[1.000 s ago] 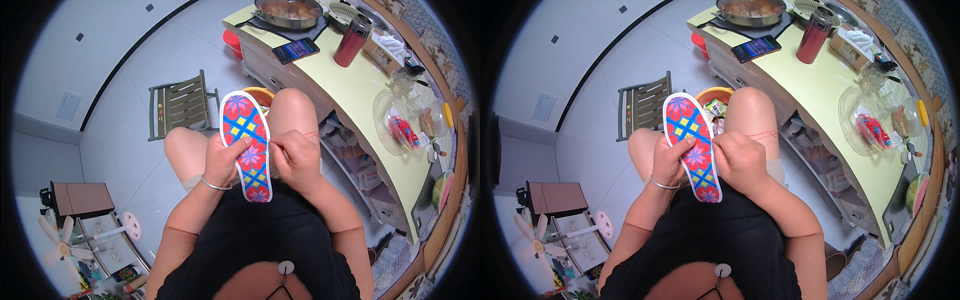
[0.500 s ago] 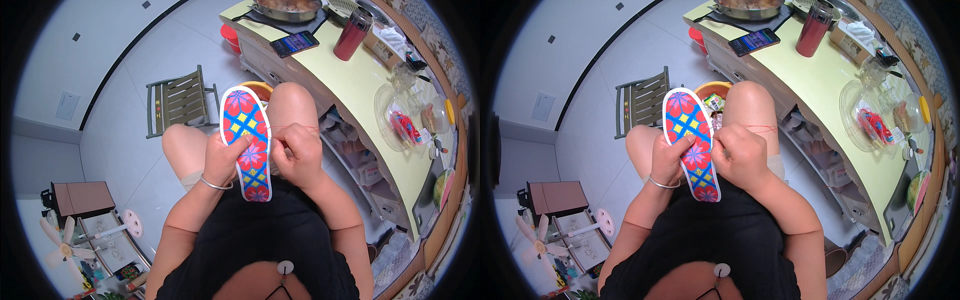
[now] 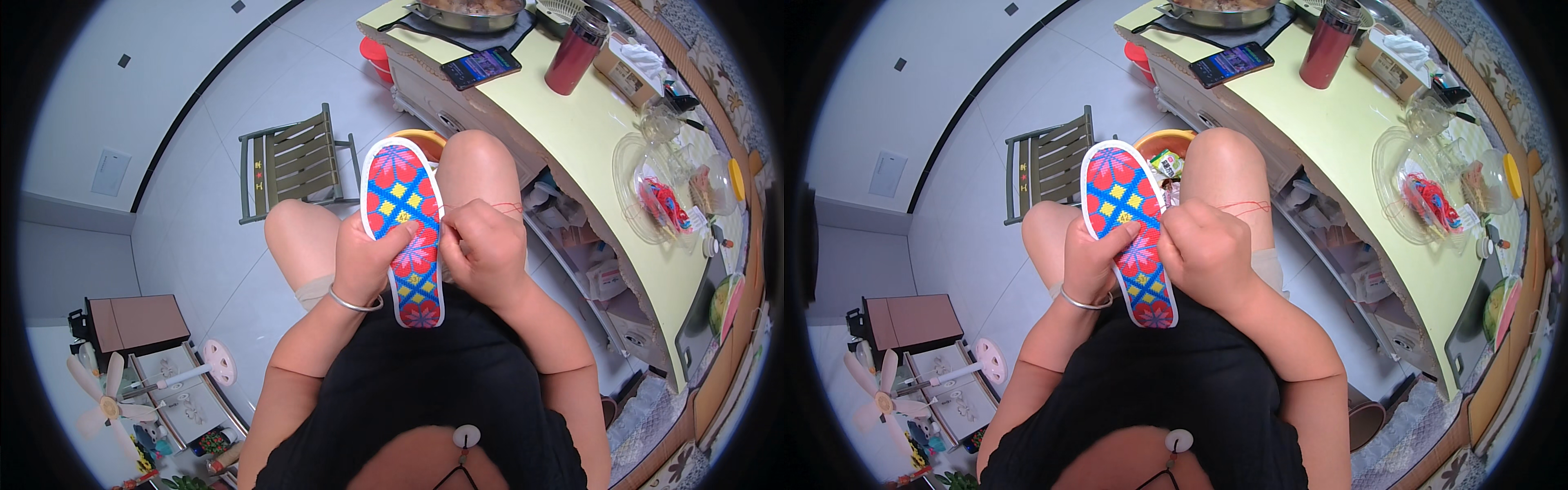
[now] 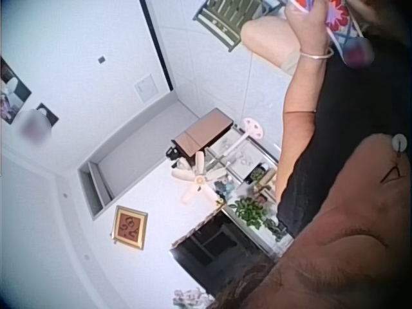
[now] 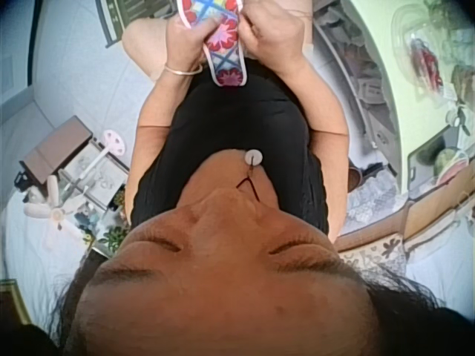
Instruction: The person is stitching a colorful patterned insole with a red thread, pulling the thread through the material using a needle and handling the insole by hand.
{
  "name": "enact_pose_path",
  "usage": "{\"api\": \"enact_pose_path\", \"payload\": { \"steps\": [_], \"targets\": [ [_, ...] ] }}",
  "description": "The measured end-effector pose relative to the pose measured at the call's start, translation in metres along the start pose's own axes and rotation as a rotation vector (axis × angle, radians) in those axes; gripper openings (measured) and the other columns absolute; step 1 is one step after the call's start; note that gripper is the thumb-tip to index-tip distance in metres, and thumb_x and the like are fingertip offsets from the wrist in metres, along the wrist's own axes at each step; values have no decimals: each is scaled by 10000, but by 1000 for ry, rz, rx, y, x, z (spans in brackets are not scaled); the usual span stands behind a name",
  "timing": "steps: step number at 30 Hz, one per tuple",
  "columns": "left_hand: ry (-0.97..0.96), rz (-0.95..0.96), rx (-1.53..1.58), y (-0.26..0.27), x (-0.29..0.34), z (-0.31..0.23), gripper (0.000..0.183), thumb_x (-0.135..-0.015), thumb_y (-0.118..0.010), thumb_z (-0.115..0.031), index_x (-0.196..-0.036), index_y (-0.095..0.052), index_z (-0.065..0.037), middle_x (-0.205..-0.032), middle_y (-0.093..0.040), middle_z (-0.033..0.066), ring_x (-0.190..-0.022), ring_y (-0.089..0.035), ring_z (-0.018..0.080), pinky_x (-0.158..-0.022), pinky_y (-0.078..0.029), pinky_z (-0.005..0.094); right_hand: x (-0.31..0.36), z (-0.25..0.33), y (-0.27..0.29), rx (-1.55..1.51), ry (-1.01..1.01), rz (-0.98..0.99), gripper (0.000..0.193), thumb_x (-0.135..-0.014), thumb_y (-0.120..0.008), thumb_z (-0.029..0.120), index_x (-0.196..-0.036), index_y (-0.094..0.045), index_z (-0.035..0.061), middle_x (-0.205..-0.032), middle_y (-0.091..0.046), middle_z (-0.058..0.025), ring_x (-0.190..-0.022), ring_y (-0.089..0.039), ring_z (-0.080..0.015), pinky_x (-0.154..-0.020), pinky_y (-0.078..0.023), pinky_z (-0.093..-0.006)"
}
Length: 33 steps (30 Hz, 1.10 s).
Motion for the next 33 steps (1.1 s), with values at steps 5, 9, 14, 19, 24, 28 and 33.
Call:
{"api": "enact_pose_path", "payload": {
  "steps": [5, 9, 14, 19, 24, 28, 33],
  "targets": [
    [-145, -18, -218, -3, 4, -6, 205, -810, -672, -11, -1004, -631, 43, -954, -689, 101, -812, -657, 133, -724, -540, 276, -5, 8, -1, 100, 45, 43, 89, -696, -654, 42, -716, -567, 44, -627, -492, -86, -548, -545, -256, -477, -436, -357],
    [-230, -45, -241, -4, 6, -15, 204, -813, -677, -19, -1004, -638, 43, -942, -689, 93, -805, -640, 112, -718, -528, 264, -10, 13, -1, 89, 74, -46, 102, -702, -653, 42, -711, -552, 45, -631, -485, -84, -546, -540, -250, -479, -433, -353],
    [-315, 5, -330, -1, 11, -14, 202, -812, -689, -30, -991, -642, 50, -927, -686, 91, -799, -632, 112, -724, -522, 260, -5, 16, -4, 85, 70, -10, 88, -705, -666, 39, -738, -584, 38, -665, -518, -80, -572, -552, -251, -497, -438, -348],
    [-295, -56, -184, 8, 10, -17, 212, -800, -695, -14, -998, -643, 39, -912, -688, 93, -780, -644, 131, -719, -525, 257, -17, 20, 9, 46, 44, -90, 80, -732, -676, 50, -794, -632, 26, -772, -598, -102, -695, -587, -237, -638, -470, -318],
    [-157, 130, 14, 6, 11, -35, 270, -771, -709, 9, -1026, -626, 43, -919, -688, 102, -809, -659, 146, -744, -545, 280, -13, -11, 2, -878, -637, 162, 86, -836, -638, 56, -882, -664, -11, -900, -654, -81, -832, -598, -170, -792, -467, -280],
    [-83, 196, 14, 5, 8, -31, 288, -736, -737, 16, -1005, -634, 29, -936, -687, 104, -841, -659, 154, -763, -546, 287, -1, -3, -9, -1494, -1128, 254, 151, -870, -620, 62, -973, -653, -44, -952, -657, -89, -875, -612, -157, -815, -486, -282],
    [-59, 238, 167, 1, 9, -26, 335, -745, -717, 52, -1058, -596, 52, -985, -675, 126, -860, -662, 173, -782, -554, 307, 6, -2, -20, -1554, -1161, 155, 134, -878, -612, 75, -967, -642, -21, -944, -659, -91, -864, -601, -154, -813, -485, -297]
  ]
}}
Point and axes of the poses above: each hand's wrist, its own x-axis away from the middle knuckle, its own y-axis out of the back of the hand, z = x × y, the point moved 2 cm from there along -x, towards the middle knuckle
